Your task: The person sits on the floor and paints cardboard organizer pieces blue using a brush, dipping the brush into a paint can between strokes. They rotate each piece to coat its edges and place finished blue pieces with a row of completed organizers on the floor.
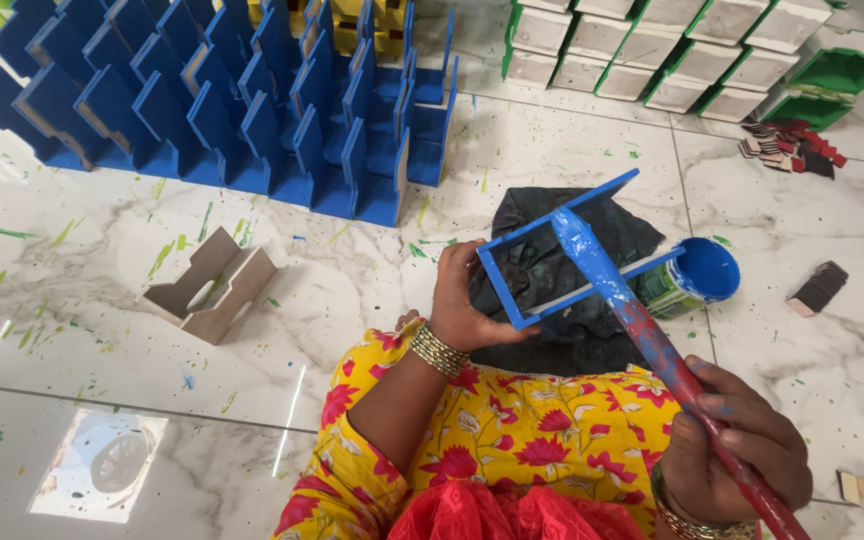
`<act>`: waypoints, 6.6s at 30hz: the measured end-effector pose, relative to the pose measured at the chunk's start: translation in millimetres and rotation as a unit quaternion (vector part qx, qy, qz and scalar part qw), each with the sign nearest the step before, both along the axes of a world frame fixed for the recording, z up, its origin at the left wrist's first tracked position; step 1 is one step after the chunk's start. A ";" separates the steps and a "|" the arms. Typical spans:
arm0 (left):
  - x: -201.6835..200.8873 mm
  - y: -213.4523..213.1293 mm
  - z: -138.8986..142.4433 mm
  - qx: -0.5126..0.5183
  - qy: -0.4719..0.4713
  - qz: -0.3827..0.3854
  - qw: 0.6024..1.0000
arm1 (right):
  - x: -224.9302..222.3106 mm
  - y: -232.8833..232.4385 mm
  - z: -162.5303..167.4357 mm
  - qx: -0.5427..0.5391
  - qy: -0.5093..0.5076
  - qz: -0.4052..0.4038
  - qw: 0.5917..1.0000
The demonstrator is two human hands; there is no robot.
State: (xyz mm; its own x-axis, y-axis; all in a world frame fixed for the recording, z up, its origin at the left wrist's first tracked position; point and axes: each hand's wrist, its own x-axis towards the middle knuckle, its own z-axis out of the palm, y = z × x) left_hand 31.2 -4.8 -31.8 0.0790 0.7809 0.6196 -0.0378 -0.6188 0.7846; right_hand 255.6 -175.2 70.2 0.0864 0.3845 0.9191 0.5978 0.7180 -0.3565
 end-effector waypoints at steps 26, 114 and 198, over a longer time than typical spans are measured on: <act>-3.8 1.0 -0.2 0.006 -0.009 0.009 1.000 | -12.0 -0.7 9.0 -0.014 0.002 0.010 1.000; -6.0 12.2 -16.1 -0.139 -0.181 -0.044 0.973 | 98.9 -33.2 -96.6 0.146 0.209 -0.106 0.961; 66.6 -7.5 -37.0 0.212 0.022 -0.023 0.977 | 2.7 156.5 -130.8 -0.167 0.693 0.393 0.580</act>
State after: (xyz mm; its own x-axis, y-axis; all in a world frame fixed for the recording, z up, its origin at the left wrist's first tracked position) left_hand 97.8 -12.3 -68.8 0.1417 0.4500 0.8817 -0.0440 -0.8869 0.4598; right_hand 258.3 -18.7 -60.6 0.3314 0.9427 0.0385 -0.8958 0.3272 -0.3010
